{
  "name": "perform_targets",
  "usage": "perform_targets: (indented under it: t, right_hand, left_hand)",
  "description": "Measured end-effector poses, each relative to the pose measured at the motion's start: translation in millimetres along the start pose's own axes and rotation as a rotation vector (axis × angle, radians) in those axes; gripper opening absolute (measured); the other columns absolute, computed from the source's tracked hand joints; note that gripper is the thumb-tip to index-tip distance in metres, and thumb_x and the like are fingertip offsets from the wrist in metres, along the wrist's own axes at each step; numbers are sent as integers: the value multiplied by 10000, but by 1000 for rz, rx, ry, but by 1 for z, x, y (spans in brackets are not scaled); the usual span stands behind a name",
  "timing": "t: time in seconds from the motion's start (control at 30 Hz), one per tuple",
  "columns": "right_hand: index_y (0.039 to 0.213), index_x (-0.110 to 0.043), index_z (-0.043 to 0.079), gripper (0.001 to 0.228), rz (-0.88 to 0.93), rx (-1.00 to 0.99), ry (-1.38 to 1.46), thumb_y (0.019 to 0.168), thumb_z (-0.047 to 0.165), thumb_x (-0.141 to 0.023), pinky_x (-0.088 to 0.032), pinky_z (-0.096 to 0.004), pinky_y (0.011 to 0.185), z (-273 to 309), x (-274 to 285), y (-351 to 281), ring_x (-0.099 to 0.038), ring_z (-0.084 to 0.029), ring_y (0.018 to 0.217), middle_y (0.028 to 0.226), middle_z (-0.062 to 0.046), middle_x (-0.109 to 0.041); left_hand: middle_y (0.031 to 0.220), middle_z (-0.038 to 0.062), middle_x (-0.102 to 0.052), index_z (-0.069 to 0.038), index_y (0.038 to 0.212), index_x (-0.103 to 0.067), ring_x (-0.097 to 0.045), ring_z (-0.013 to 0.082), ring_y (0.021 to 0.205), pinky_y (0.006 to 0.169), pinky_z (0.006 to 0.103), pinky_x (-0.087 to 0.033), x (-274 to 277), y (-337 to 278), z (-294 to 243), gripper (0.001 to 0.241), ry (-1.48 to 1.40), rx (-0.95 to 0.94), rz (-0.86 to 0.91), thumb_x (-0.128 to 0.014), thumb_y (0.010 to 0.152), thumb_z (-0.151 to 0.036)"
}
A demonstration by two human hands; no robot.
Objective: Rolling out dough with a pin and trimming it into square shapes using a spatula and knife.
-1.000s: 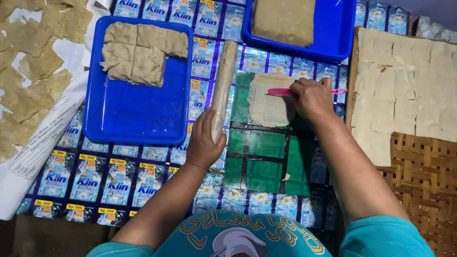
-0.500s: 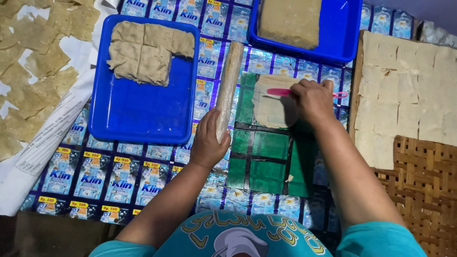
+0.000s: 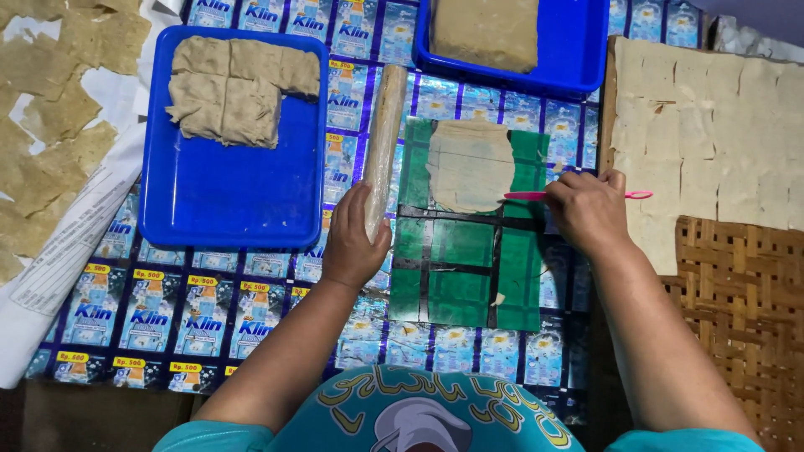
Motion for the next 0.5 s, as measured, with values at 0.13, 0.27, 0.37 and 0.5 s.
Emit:
perform_targets:
  t: [0.13,0.27,0.37,0.5]
  right_hand:
    - [871,-642,364,101,-8,3,-11,962,331,-673,-371,-363,1027,1,0,-3,-628,-79,870,840,170,-603]
    - [884,-654,363,117,-19,-7,-4,983,313,-693,-376,-362,1020,1,-1,-3,-633,-73,854,837,177,-616]
    - [869,-650,353,123,-17,-3,25,977,313,-692,-371,-355,1010,5,1,3,-629,-74,851,825,178,-611]
    - [849,-630,352,127,-10,13,49,965,342,-680,-359,-334,968,4,-11,5,-621,-63,854,816,189,-594]
  left_hand:
    - [1443,238,-505,-42,1457,-449,-523,446,1338,1097,543,-459,0,0,1,570,-5,0,-2,-635,933,-169]
    - [1440,226,-509,-46,1456,-450,-523,432,1342,1101,532,-458,-2,-2,2,573,6,-12,-12,-641,929,-164]
    - [1441,227,-506,-50,1461,-446,-527,432,1337,1095,533,-462,-1,-1,2,574,14,-6,-4,-635,934,-176]
    - [1441,240,-503,-51,1461,-441,-538,443,1323,1084,540,-471,1,0,0,566,5,19,21,-623,944,-192]
Point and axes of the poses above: each hand's wrist, its own y-axis towards the middle knuckle, its own x-axis out of the back of the hand, z = x × y, the point moved 4 cm from there along y, towards the middle knuckle
